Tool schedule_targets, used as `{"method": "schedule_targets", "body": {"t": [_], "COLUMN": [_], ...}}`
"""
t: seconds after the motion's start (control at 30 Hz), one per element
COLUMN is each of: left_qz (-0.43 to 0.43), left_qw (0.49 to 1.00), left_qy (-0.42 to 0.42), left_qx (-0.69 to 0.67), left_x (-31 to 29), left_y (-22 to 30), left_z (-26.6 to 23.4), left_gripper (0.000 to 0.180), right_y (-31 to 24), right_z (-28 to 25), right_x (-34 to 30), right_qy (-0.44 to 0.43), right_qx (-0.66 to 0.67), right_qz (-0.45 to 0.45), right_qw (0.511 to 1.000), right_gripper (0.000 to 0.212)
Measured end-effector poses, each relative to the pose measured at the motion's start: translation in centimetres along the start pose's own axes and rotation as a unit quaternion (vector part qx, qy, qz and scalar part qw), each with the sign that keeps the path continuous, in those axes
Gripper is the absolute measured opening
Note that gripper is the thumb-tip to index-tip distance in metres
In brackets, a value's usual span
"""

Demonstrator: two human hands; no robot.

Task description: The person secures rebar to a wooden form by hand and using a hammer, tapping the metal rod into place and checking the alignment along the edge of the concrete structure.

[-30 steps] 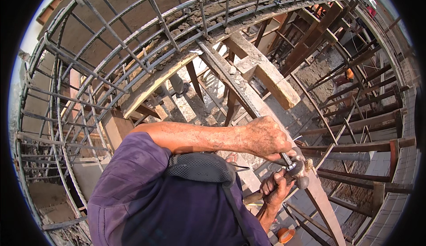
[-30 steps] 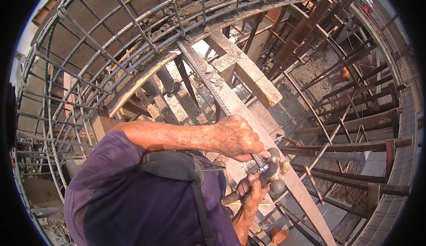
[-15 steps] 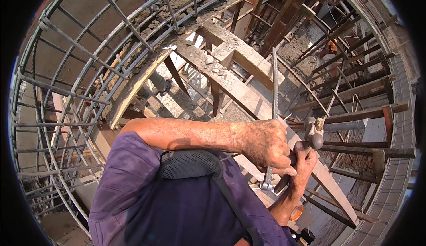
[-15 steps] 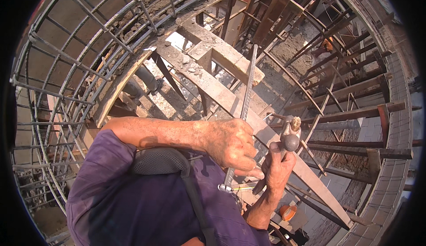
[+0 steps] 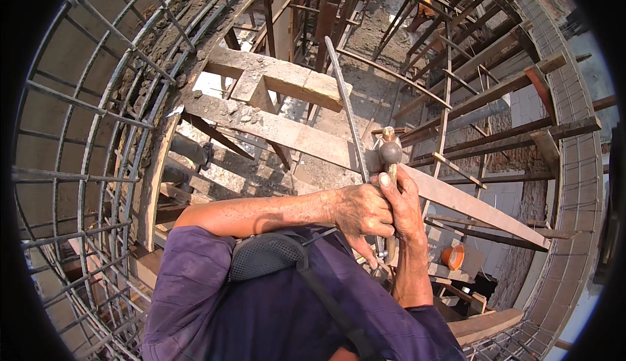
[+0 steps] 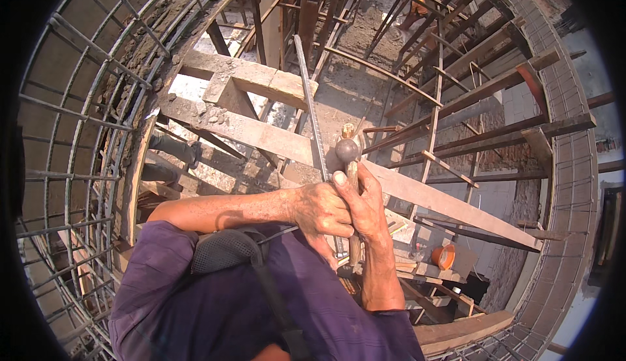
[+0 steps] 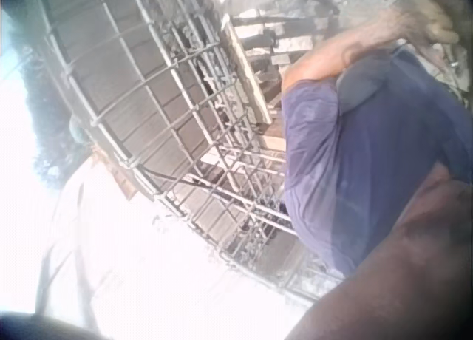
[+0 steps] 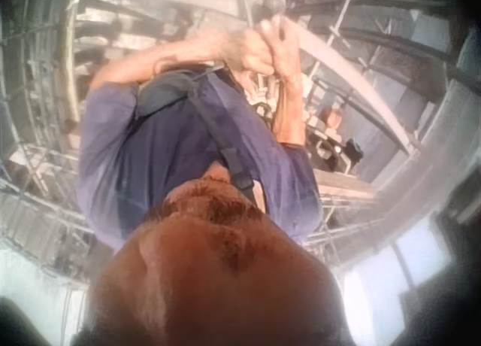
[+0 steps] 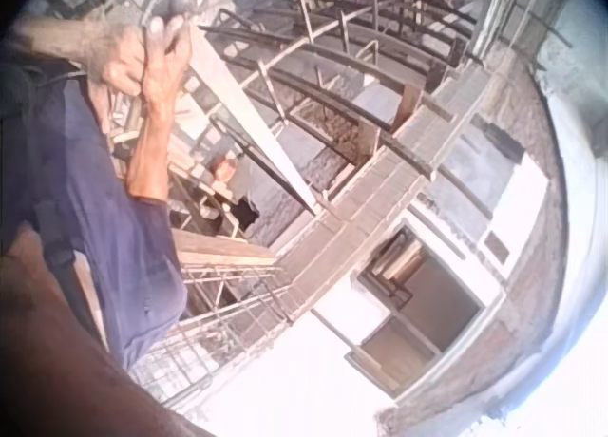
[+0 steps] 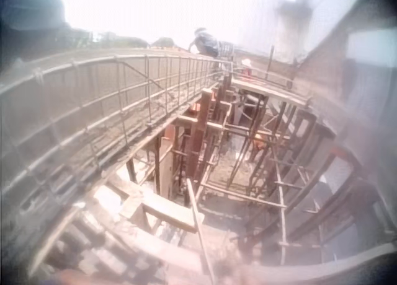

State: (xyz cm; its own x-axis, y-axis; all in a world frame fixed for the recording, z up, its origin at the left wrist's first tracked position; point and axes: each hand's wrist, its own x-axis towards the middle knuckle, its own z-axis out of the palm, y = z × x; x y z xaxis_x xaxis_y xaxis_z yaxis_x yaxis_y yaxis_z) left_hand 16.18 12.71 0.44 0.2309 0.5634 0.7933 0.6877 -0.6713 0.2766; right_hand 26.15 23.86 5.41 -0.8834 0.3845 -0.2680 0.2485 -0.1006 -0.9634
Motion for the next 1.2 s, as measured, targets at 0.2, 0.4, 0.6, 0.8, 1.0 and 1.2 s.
{"method": "schedule_targets", "body": {"t": [0.2, 0.4, 0.6, 0.8, 1.0, 1.2], "left_qz": [-0.031, 0.002, -0.469, -0.416, -0.427, -0.388], "left_qw": [0.999, 0.979, 0.786, 0.83, 0.73, 0.701], "left_qy": [0.0, 0.144, 0.399, 0.35, 0.477, 0.593], "left_qx": [-0.022, 0.141, -0.045, -0.123, -0.237, -0.078], "left_x": [-1.6, -2.2, 0.9, 3.2, 2.1, 0.7], "left_y": [1.8, 1.8, 0.2, 0.3, -1.7, -1.4], "left_z": [0.1, -0.5, -6.6, -9.8, -13.7, -14.1], "left_gripper": [0.068, 0.066, 0.109, 0.115, 0.072, 0.095], "right_y": [0.0, -3.2, -3.8, -3.8, -6.9, -7.6], "right_z": [0.8, 1.9, 1.5, 3.0, 6.4, 8.6], "right_x": [2.1, 2.9, 2.3, 3.0, 5.8, 7.9], "right_qy": [-0.074, -0.047, -0.022, -0.061, -0.1, -0.1], "right_qx": [-0.005, -0.01, -0.15, -0.311, -0.418, -0.355], "right_qz": [0.092, 0.11, 0.001, -0.221, -0.292, -0.302], "right_qw": [0.993, 0.993, 0.989, 0.922, 0.854, 0.879], "right_gripper": [0.028, 0.026, 0.022, 0.025, 0.035, 0.031]}}
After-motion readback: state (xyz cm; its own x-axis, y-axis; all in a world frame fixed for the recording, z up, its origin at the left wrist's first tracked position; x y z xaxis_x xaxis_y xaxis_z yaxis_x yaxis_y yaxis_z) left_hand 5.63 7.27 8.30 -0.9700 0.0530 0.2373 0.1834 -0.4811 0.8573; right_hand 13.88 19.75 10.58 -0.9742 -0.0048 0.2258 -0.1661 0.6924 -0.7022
